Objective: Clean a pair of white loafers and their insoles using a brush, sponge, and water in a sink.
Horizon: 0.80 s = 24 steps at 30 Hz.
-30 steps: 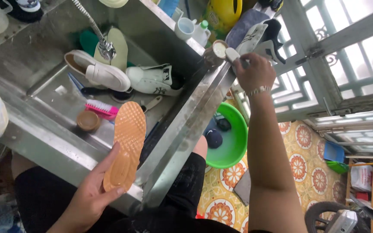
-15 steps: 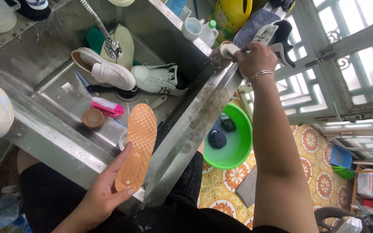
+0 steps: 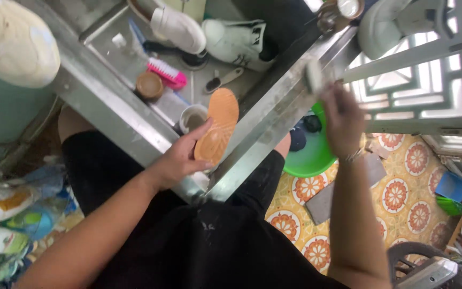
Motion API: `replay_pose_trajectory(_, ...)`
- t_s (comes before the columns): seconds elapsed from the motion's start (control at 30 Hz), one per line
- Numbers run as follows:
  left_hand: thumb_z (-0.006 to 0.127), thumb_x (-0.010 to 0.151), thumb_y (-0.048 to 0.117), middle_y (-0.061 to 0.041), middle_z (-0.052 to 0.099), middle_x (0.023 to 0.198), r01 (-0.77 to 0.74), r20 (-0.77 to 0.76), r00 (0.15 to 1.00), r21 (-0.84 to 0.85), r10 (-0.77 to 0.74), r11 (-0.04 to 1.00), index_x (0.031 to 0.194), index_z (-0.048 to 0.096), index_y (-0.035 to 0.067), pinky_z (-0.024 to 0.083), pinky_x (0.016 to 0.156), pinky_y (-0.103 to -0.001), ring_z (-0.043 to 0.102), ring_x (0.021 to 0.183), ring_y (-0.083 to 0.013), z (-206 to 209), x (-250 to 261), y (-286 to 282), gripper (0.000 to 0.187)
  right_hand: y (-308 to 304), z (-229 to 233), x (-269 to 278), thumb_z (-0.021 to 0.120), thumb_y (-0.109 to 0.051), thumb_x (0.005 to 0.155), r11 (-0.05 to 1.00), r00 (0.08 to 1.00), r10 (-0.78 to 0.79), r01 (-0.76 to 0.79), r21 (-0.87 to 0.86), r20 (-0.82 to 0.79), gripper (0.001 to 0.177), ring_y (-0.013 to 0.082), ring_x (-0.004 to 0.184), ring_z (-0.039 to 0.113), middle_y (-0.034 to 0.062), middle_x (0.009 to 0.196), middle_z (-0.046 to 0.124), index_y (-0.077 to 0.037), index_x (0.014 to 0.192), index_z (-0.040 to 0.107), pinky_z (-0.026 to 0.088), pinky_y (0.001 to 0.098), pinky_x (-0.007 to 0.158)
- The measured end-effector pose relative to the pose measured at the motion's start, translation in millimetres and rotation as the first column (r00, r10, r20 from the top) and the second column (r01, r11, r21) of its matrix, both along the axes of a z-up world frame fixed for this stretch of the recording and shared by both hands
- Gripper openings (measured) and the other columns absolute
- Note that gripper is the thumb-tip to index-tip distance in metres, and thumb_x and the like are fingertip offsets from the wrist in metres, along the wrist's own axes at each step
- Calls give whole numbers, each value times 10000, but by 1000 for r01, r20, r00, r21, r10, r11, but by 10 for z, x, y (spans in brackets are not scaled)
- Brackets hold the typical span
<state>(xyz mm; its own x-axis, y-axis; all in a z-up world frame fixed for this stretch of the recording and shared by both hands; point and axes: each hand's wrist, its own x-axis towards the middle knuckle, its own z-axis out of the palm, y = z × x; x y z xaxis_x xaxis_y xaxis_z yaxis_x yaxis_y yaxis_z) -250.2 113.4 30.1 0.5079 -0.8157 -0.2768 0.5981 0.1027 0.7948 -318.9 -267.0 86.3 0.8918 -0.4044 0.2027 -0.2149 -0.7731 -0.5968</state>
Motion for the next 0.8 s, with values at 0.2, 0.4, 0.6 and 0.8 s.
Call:
replay_pose_trajectory(0.2, 666, 829, -95, -114, 389, 1605, 33, 15, 999, -19, -32, 999, 1631, 124, 18, 416, 1145, -321, 476, 1389, -169, 140, -32, 49, 975, 1415, 207, -443, 775, -123, 902, 896, 914, 395, -361, 257, -92, 282, 172, 750, 650, 97, 924, 703, -54, 1172, 731, 507, 308, 681)
replay_pose_trajectory(0.4, 646, 843, -93, -133, 421, 1581, 61, 59, 996, -26, -60, 998, 1650, 68, 36, 429, 1148, -325, 493, 1366, -169, 180, -152, 103, 1001, 1693, 192, -514, 827, -157, 851, 959, 949, 268, -245, 144, -167, 255, 187, 639, 658, 76, 839, 690, -99, 1092, 766, 504, 318, 592)
replay_pose_trajectory(0.6, 650, 822, -102, -128, 418, 1579, 38, 13, 999, -71, -38, 997, 1647, 60, 24, 459, 1121, -327, 511, 1362, -165, 129, -223, 103, 1022, 1802, 220, -545, 853, -196, 838, 902, 897, 425, -409, 135, -122, 243, 223, 685, 685, 73, 843, 706, -113, 1047, 762, 535, 317, 619)
replay_pose_trajectory(0.8, 664, 827, -118, -129, 377, 1614, 68, 54, 997, -93, -63, 993, 1647, 60, 8, 408, 1170, -315, 450, 1411, -161, 64, -245, 105, 1026, 1726, 94, -528, 846, -165, 855, 943, 938, 324, -310, 126, -121, 211, 204, 727, 738, 95, 949, 767, -76, 1024, 755, 572, 300, 656)
